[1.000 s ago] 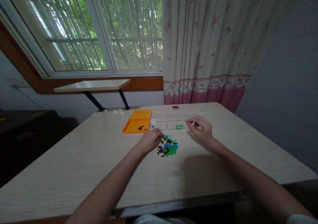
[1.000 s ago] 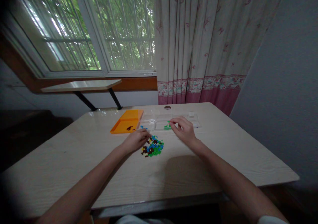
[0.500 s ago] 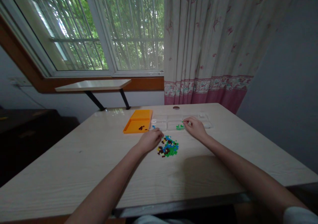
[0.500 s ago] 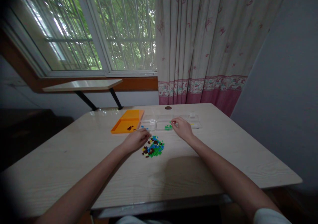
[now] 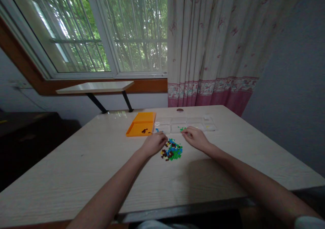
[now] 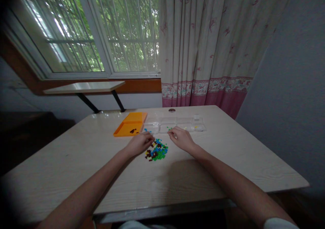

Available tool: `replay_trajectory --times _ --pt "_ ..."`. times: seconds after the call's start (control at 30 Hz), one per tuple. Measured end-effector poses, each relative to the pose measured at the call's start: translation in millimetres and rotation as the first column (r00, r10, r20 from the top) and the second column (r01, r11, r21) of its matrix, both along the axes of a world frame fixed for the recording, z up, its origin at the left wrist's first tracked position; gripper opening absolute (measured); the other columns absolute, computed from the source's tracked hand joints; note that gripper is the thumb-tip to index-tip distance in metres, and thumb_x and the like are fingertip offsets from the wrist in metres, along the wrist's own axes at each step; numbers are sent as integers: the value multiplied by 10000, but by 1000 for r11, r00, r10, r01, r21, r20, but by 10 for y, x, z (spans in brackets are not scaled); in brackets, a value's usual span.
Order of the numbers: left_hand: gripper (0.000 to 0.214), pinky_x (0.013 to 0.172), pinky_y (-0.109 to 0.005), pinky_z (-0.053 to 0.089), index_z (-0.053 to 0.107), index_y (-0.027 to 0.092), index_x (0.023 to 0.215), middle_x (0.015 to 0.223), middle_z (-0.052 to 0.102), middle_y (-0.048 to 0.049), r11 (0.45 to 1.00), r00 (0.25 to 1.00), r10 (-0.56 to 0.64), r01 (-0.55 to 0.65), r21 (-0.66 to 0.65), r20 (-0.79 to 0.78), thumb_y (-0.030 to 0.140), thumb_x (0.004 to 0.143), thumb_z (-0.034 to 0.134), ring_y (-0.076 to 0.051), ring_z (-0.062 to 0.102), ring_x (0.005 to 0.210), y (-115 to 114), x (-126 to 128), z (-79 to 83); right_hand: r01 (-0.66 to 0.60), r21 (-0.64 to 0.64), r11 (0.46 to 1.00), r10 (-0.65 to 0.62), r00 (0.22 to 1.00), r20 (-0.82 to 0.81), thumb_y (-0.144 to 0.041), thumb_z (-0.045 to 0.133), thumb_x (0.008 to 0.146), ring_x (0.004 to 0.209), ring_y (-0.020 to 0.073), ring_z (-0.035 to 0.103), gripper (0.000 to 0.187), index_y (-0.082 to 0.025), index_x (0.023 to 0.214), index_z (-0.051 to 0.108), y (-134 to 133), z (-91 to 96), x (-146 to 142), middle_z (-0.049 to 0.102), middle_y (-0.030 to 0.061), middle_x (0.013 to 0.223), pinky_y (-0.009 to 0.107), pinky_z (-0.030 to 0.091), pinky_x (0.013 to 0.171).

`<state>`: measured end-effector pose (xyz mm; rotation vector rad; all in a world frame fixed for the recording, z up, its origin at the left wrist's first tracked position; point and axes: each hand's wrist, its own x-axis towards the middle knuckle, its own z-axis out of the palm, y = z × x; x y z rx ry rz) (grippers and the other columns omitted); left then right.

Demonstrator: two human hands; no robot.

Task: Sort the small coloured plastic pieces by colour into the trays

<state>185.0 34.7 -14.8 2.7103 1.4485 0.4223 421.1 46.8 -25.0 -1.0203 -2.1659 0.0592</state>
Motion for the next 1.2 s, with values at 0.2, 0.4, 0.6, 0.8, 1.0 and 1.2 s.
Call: replay_trajectory --times 0.2,0.4,0.6,0.8,1.0,1.2 --pt "253 684 -237 419 588 176 845 868 577 -50 1000 994 24 -26 15 108 297 868 366 -151 556 798 -37 41 17 -120 -21 993 121 988 94 -202 494 820 698 121 575 133 -193 846 625 -156 -22 -144 636 21 785 218 421 629" --pt "185 734 -255 412 573 173 847 849 561 -40 999 949 -49 46 17 312 252 852 406 -152 528 829 -160 177 101 -122 -15 992 123 990 75 -235 515 813 713 126 584 116 -200 861 614 -231 7 -176 634 23 784 219 432 646" --pt "172 719 -255 407 588 174 859 848 564 -44 996 930 -82 92 -13 359 233 839 427 -152 523 819 -233 252 152 -90 -5 996 90 995 35 -256 548 797 698 122 589 82 -204 815 608 -257 18 -198 629 8 754 213 432 637" --pt "143 709 -247 404 589 171 838 831 565 -36 991 908 -117 134 -14 402 242 827 465 -142 527 800 -225 260 140 -114 44 992 114 993 9 -282 548 803 696 121 587 93 -208 813 603 -253 6 -209 630 10 750 210 430 632" --pt "172 709 -245 401 597 164 845 821 569 -40 989 897 -131 147 -6 422 274 838 466 -138 524 788 -208 259 117 -102 56 993 102 995 2 -284 539 811 695 122 586 101 -207 820 603 -239 -3 -202 633 15 764 214 433 646" --pt "188 675 -241 399 607 162 834 793 567 -35 988 888 -125 151 -23 443 299 833 479 -126 516 720 -189 245 105 -127 80 989 128 992 -10 -262 540 807 683 122 590 88 -207 824 606 -246 -2 -204 634 14 749 215 439 638"
